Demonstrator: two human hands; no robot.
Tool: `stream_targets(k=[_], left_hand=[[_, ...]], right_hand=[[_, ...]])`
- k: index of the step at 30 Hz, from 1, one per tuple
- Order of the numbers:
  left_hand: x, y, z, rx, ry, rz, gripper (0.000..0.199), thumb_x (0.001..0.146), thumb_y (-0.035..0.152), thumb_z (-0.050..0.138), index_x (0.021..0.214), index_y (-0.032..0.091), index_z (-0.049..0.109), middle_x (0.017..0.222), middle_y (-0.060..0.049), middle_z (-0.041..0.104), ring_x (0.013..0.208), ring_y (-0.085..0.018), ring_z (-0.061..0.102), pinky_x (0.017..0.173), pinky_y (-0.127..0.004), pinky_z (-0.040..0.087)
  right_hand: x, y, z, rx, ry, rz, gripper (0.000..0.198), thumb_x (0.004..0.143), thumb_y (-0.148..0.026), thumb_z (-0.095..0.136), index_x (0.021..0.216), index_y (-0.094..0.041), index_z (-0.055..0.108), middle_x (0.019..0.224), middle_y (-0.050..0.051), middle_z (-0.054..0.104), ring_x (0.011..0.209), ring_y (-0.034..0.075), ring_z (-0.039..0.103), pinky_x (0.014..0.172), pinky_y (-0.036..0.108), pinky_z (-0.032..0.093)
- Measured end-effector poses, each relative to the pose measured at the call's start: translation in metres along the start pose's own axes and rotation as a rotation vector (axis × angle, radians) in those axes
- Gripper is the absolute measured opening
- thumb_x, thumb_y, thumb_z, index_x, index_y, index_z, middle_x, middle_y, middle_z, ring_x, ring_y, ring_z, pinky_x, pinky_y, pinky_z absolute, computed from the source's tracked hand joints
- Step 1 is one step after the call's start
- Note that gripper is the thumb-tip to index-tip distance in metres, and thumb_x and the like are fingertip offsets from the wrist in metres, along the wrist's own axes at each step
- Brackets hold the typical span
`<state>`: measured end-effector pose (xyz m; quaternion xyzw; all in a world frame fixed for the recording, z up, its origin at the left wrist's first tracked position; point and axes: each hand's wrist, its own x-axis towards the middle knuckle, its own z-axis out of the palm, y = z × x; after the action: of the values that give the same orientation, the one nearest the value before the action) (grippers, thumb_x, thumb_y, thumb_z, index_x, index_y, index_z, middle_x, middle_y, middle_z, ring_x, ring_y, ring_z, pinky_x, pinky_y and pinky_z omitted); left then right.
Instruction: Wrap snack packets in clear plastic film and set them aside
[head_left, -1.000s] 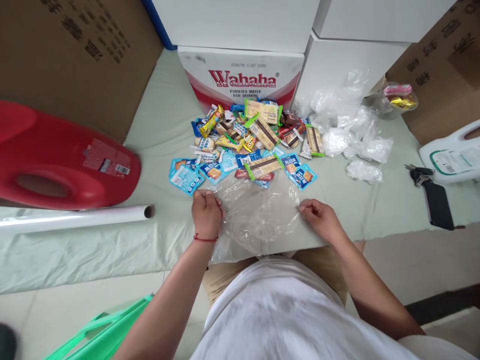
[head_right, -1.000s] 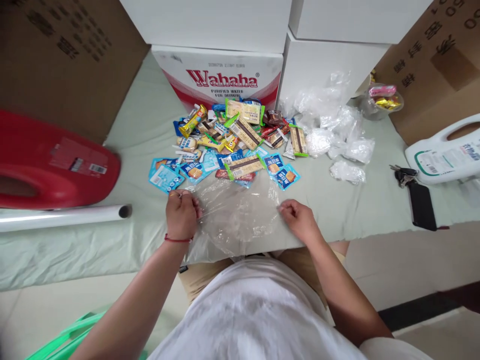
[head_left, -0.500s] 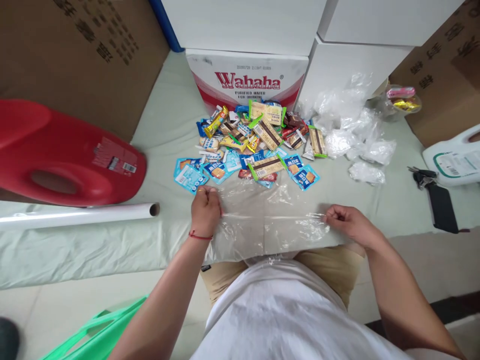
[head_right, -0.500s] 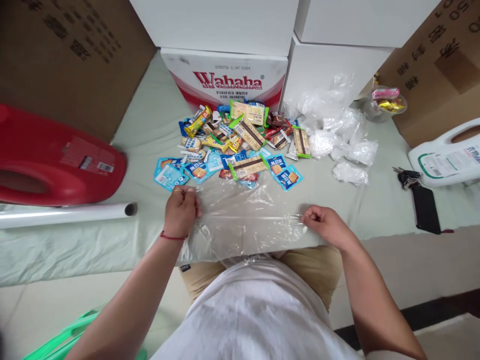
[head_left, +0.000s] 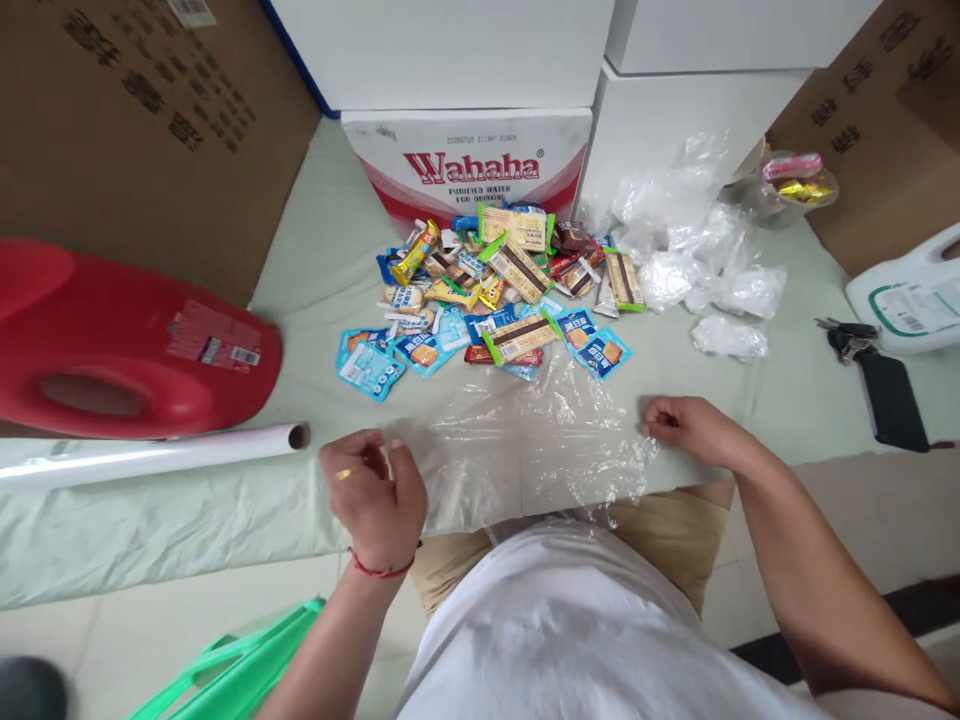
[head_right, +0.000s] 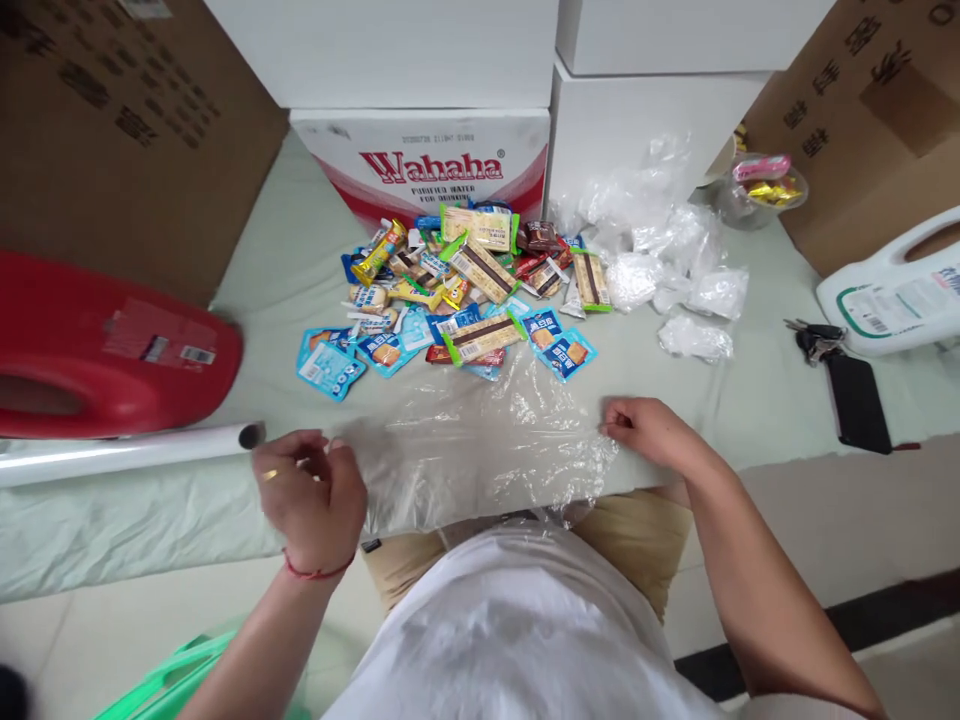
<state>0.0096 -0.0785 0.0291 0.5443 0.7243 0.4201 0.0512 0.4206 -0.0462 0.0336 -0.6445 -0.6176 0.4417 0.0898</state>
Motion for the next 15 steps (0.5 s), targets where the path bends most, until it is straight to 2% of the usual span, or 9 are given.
stream_targets(k=[1,3,5,7,9,10,12,14,15], left_hand=[[0.002,0.009,0.002,-0.005,-0.045,0.186,0.011,0.090,0.024,0.059,0.100,0.021,0.061,0.090,-0.004,0.063,0.073,-0.019,0.058,0.072,-0.034,0.048],[0.009,0.027,0.017,-0.044,-0.307,0.555,0.013,0.094,0.020,0.054,0.100,0.022,0.065,0.091,-0.006,0.068,0.084,-0.021,0.063,0.081,-0.036,0.051],[0.015,0.037,0.042,-0.014,-0.560,0.742,0.022,0.098,0.019,0.048,0.106,0.021,0.069,0.096,-0.008,0.072,0.098,-0.024,0.066,0.088,-0.038,0.053],[0.016,0.038,0.068,0.057,-0.684,0.794,0.027,0.100,0.019,0.046,0.110,0.016,0.070,0.108,-0.013,0.074,0.112,-0.028,0.065,0.098,-0.044,0.054],[0.011,0.031,0.086,0.116,-0.721,0.800,0.030,0.100,0.019,0.046,0.114,0.013,0.071,0.121,-0.016,0.073,0.123,-0.031,0.062,0.105,-0.048,0.052],[0.005,0.026,0.091,0.133,-0.716,0.794,0.031,0.100,0.020,0.046,0.117,0.012,0.071,0.127,-0.016,0.071,0.128,-0.032,0.060,0.108,-0.050,0.051],[-0.010,0.017,0.091,0.156,-0.682,0.766,0.036,0.102,0.021,0.044,0.128,0.013,0.067,0.141,-0.016,0.065,0.136,-0.032,0.056,0.114,-0.052,0.047],[-0.027,0.011,0.082,0.179,-0.647,0.735,0.041,0.103,0.021,0.042,0.138,0.015,0.062,0.153,-0.015,0.057,0.143,-0.032,0.051,0.119,-0.055,0.041],[-0.035,0.010,0.077,0.192,-0.639,0.725,0.043,0.103,0.022,0.042,0.142,0.016,0.059,0.156,-0.015,0.054,0.145,-0.032,0.048,0.120,-0.056,0.039]], right_hand=[[0.007,-0.002,-0.006,-0.035,0.003,-0.016,0.034,0.079,-0.053,0.069,0.069,-0.021,0.061,0.062,-0.002,0.055,0.060,0.014,0.045,0.058,0.026,0.033],[0.018,-0.008,-0.019,-0.160,0.029,-0.034,0.028,0.081,-0.047,0.066,0.070,-0.022,0.062,0.062,-0.001,0.057,0.059,0.015,0.046,0.058,0.027,0.032],[0.023,-0.016,-0.030,-0.373,0.122,-0.017,0.016,0.084,-0.036,0.064,0.075,-0.022,0.064,0.066,0.001,0.061,0.060,0.016,0.049,0.058,0.028,0.031],[0.018,-0.025,-0.035,-0.596,0.282,0.020,0.009,0.085,-0.027,0.062,0.085,-0.022,0.069,0.079,0.006,0.068,0.068,0.020,0.056,0.060,0.030,0.033],[0.004,-0.033,-0.028,-0.707,0.439,0.001,0.018,0.091,-0.027,0.058,0.101,-0.022,0.072,0.096,0.012,0.071,0.085,0.027,0.063,0.065,0.033,0.041],[-0.005,-0.034,-0.020,-0.703,0.476,-0.056,0.024,0.095,-0.028,0.055,0.110,-0.021,0.072,0.105,0.014,0.071,0.096,0.030,0.064,0.071,0.036,0.046],[-0.023,-0.032,0.001,-0.612,0.408,-0.253,0.034,0.100,-0.030,0.050,0.127,-0.021,0.068,0.124,0.016,0.069,0.116,0.032,0.061,0.089,0.043,0.051],[-0.036,-0.021,0.019,-0.482,0.210,-0.436,0.039,0.101,-0.032,0.052,0.136,-0.023,0.065,0.142,0.014,0.063,0.128,0.032,0.058,0.104,0.048,0.050],[-0.039,-0.015,0.024,-0.421,0.129,-0.477,0.038,0.100,-0.032,0.054,0.136,-0.024,0.066,0.146,0.013,0.061,0.130,0.031,0.057,0.107,0.049,0.049]])
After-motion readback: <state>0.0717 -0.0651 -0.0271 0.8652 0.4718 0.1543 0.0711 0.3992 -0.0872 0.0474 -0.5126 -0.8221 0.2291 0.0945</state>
